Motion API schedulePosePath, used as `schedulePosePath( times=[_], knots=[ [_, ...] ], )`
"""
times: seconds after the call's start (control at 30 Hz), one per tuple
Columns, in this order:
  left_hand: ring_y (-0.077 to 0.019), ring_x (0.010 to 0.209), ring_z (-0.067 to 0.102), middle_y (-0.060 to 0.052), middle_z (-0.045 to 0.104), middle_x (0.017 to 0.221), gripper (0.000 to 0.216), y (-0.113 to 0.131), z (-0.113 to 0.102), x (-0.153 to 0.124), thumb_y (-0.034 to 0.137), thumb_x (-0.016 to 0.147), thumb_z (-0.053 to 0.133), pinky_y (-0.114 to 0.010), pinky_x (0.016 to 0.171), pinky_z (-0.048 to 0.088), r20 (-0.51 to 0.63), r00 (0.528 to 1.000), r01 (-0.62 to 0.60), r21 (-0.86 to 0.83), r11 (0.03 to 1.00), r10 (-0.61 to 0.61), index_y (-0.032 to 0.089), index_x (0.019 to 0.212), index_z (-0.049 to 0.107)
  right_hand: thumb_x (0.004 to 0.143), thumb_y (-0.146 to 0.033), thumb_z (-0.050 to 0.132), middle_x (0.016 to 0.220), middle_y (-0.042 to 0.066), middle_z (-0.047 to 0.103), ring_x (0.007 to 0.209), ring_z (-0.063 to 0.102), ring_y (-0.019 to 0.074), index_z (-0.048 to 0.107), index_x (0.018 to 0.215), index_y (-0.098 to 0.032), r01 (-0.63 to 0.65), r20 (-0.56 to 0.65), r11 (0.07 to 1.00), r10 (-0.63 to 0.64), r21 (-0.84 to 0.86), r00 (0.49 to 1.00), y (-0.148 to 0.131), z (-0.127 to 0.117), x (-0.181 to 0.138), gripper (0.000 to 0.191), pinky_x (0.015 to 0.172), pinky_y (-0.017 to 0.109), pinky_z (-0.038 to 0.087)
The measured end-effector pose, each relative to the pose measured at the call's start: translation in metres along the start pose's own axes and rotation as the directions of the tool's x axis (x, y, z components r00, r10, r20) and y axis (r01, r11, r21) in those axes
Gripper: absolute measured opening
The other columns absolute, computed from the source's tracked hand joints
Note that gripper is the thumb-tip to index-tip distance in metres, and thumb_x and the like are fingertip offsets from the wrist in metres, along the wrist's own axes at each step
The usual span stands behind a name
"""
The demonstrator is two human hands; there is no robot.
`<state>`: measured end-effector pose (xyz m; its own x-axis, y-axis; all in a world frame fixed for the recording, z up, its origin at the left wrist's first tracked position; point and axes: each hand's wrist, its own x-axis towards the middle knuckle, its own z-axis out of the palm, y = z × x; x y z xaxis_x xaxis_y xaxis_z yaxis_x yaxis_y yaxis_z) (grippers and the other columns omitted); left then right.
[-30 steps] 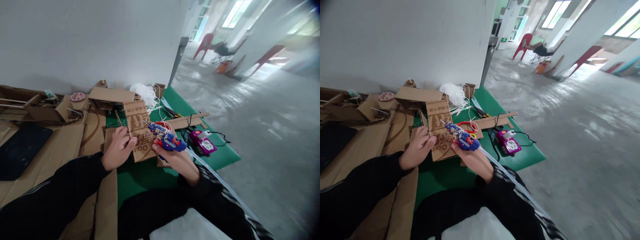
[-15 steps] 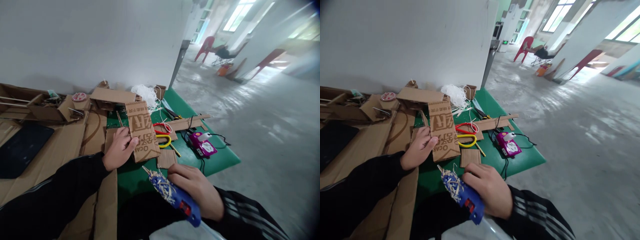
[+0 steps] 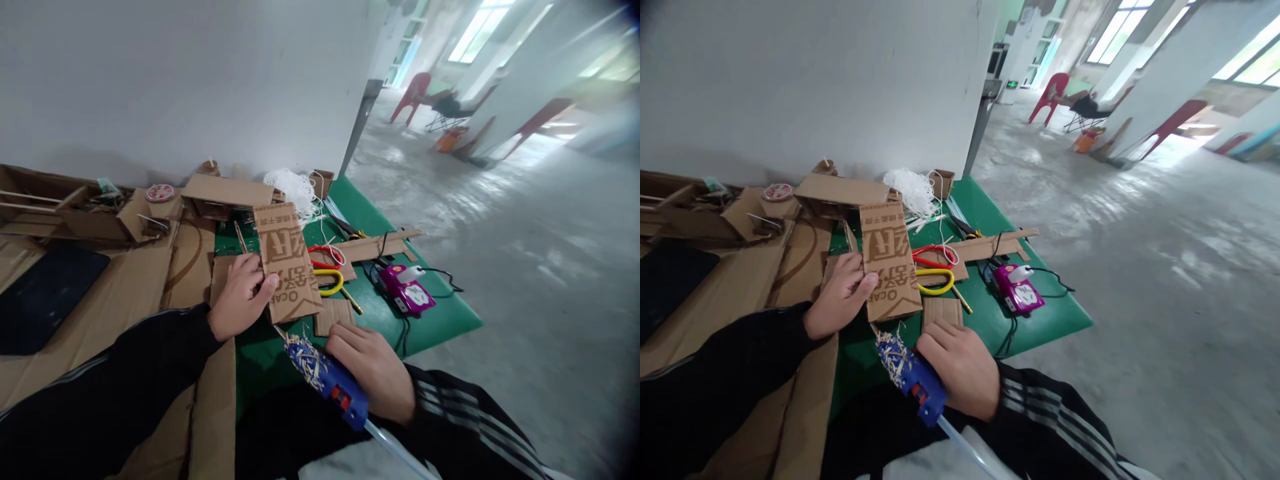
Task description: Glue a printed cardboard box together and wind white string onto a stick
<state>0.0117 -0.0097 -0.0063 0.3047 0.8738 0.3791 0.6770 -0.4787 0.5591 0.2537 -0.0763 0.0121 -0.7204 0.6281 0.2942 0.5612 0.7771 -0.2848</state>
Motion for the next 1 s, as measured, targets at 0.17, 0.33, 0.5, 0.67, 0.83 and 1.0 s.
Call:
schedulePosePath(
  times=[0.17,0.33,0.5,0.67,0.83,1.0],
  knots=[
    [-0.0263,0.105,0.049,-0.008,0.06,0.091,0.038,-0.0002,0.0001,0.0,0.033,0.098,0.038,-0.046,0.092,0.041,0.002,1.0,0.005,0.001,1.0,-0.005,0.021,0.069,0.06,0.092,-0.023,0.039,0.068,0.003,0.054,0.062,0.045,0.017,0.044,0.073,-0.021,0.012,-0.028,1.0,-0.013,-0.021,1.0,0.0014,0.0008,0.0006,0.019,0.055,0.029,0.031],
    [-0.0269,0.105,0.048,-0.008,0.06,0.091,0.038,0.0002,0.0001,-0.0007,0.033,0.097,0.039,-0.046,0.091,0.042,-0.006,1.0,0.006,0.003,1.0,-0.006,0.021,0.068,0.06,0.092,-0.02,0.04,0.069,0.004,0.055,0.065,0.046,0.0182,0.043,0.072,-0.022,-0.006,-0.016,0.999,0.005,-0.036,1.0,0.0012,0.0022,0.0016,0.02,0.056,0.03,0.03],
    [-0.0266,0.104,0.049,-0.008,0.06,0.089,0.039,-0.0004,0.0007,-0.0008,0.034,0.097,0.039,-0.046,0.09,0.042,-0.007,1.0,0.002,0.002,1.0,-0.002,0.021,0.065,0.059,0.092,-0.02,0.04,0.068,0.003,0.054,0.064,0.045,0.0185,0.042,0.072,-0.022,0.009,-0.037,0.999,-0.01,-0.038,0.999,0.0019,0.003,0.0019,0.02,0.056,0.03,0.03],
    [-0.0269,0.105,0.049,-0.008,0.06,0.091,0.04,-0.0004,0.0007,-0.0003,0.033,0.097,0.038,-0.047,0.09,0.042,-0.004,1.0,0.002,0.004,1.0,-0.002,0.02,0.065,0.059,0.091,-0.02,0.041,0.069,0.004,0.055,0.067,0.045,0.019,0.043,0.072,-0.022,0.008,-0.008,0.999,-0.008,-0.048,1.0,0.0017,0.0032,0.0023,0.019,0.057,0.031,0.03],
    [-0.0269,0.105,0.049,-0.008,0.06,0.09,0.04,-0.0002,0.0007,-0.0006,0.034,0.097,0.039,-0.047,0.091,0.042,-0.007,1.0,0.008,0.009,1.0,-0.008,0.02,0.065,0.058,0.09,-0.02,0.041,0.07,0.004,0.055,0.067,0.045,0.0189,0.043,0.072,-0.021,0.01,-0.001,0.999,-0.01,-0.048,1.0,0.0013,0.0028,0.0021,0.018,0.057,0.031,0.031],
    [-0.0262,0.105,0.05,-0.008,0.06,0.091,0.04,-0.0001,0.0009,-0.0005,0.035,0.097,0.038,-0.046,0.092,0.042,-0.005,1.0,0.006,0.009,1.0,-0.006,0.021,0.066,0.058,0.091,-0.019,0.04,0.069,0.004,0.054,0.066,0.046,0.0191,0.043,0.072,-0.022,-0.006,-0.012,0.999,0.005,-0.048,1.0,0.0028,0.0014,0.0002,0.019,0.057,0.03,0.031]
  ],
)
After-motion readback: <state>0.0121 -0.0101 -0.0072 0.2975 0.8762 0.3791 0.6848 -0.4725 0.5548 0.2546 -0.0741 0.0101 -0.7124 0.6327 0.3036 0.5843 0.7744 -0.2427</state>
